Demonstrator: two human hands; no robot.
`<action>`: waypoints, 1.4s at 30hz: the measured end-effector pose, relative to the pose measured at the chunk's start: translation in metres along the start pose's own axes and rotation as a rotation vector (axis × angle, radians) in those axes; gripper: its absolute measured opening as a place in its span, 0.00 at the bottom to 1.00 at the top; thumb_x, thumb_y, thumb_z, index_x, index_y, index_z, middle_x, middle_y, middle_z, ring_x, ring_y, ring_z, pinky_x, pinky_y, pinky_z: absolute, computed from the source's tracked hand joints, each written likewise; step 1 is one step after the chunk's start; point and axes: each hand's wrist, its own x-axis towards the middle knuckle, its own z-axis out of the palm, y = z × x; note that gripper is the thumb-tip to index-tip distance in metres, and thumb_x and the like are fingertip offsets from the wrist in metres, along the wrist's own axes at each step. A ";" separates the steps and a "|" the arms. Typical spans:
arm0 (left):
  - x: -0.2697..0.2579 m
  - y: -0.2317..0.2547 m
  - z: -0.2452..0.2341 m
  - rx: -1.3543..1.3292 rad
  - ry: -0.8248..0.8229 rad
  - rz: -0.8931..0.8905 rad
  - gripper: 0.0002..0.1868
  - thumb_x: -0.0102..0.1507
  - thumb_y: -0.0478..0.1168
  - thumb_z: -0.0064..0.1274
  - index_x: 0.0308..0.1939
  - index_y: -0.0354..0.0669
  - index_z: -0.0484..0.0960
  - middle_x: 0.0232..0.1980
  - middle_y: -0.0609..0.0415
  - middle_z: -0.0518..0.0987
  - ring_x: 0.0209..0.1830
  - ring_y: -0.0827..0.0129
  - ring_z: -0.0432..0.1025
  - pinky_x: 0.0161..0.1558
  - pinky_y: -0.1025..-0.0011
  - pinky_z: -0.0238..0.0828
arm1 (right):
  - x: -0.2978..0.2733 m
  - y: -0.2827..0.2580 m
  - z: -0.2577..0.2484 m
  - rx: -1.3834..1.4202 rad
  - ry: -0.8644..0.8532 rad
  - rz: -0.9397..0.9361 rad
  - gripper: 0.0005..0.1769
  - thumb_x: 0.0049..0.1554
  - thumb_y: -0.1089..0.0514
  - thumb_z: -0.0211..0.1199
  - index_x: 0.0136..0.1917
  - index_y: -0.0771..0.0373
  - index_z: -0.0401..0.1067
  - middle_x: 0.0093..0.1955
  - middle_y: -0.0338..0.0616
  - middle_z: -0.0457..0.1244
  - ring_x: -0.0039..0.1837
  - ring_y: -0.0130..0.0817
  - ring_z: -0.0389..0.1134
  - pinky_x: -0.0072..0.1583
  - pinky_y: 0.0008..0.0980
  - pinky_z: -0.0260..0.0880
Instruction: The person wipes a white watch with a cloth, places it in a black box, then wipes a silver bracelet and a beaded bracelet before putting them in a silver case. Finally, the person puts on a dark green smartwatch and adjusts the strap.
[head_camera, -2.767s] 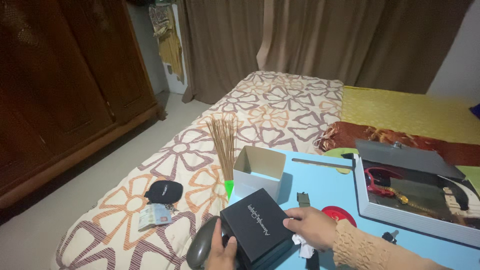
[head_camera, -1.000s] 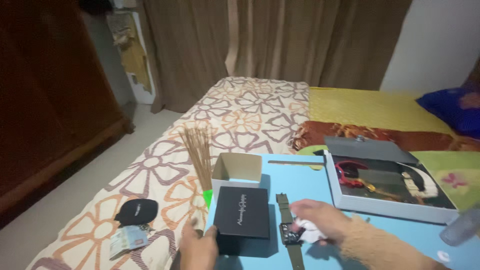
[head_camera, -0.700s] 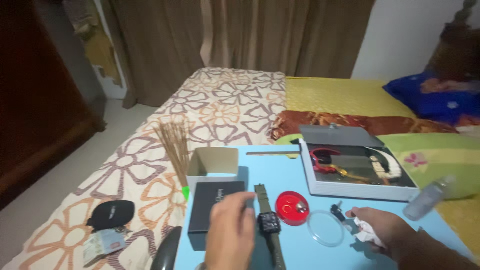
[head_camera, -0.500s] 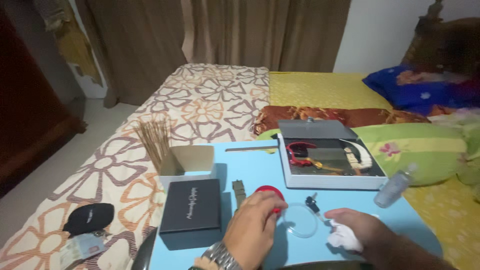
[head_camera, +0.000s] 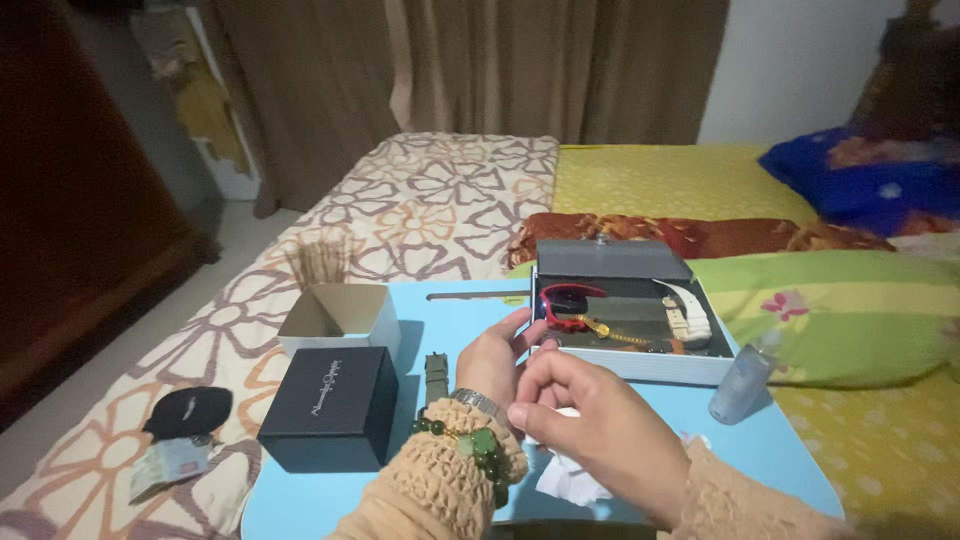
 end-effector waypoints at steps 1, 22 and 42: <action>0.001 -0.002 0.001 -0.021 -0.005 0.034 0.20 0.67 0.38 0.39 0.61 0.37 0.77 0.54 0.42 0.82 0.45 0.57 0.77 0.47 0.65 0.79 | -0.002 -0.004 0.001 -0.103 0.037 -0.057 0.08 0.55 0.57 0.68 0.41 0.63 0.73 0.37 0.36 0.65 0.43 0.21 0.64 0.47 0.27 0.69; 0.021 -0.009 -0.008 0.195 0.287 0.320 0.19 0.66 0.35 0.37 0.59 0.45 0.77 0.56 0.49 0.83 0.39 0.63 0.77 0.35 0.66 0.72 | 0.002 0.000 -0.031 -0.410 -0.139 -0.270 0.15 0.45 0.53 0.71 0.45 0.57 0.74 0.41 0.42 0.71 0.47 0.39 0.74 0.49 0.34 0.71; -0.002 -0.037 -0.009 -0.156 0.024 -0.129 0.16 0.68 0.36 0.43 0.60 0.43 0.75 0.49 0.45 0.82 0.47 0.60 0.77 0.50 0.64 0.75 | 0.020 0.089 -0.046 0.268 -0.358 0.157 0.13 0.58 0.50 0.68 0.41 0.61 0.74 0.44 0.34 0.66 0.52 0.22 0.64 0.58 0.29 0.65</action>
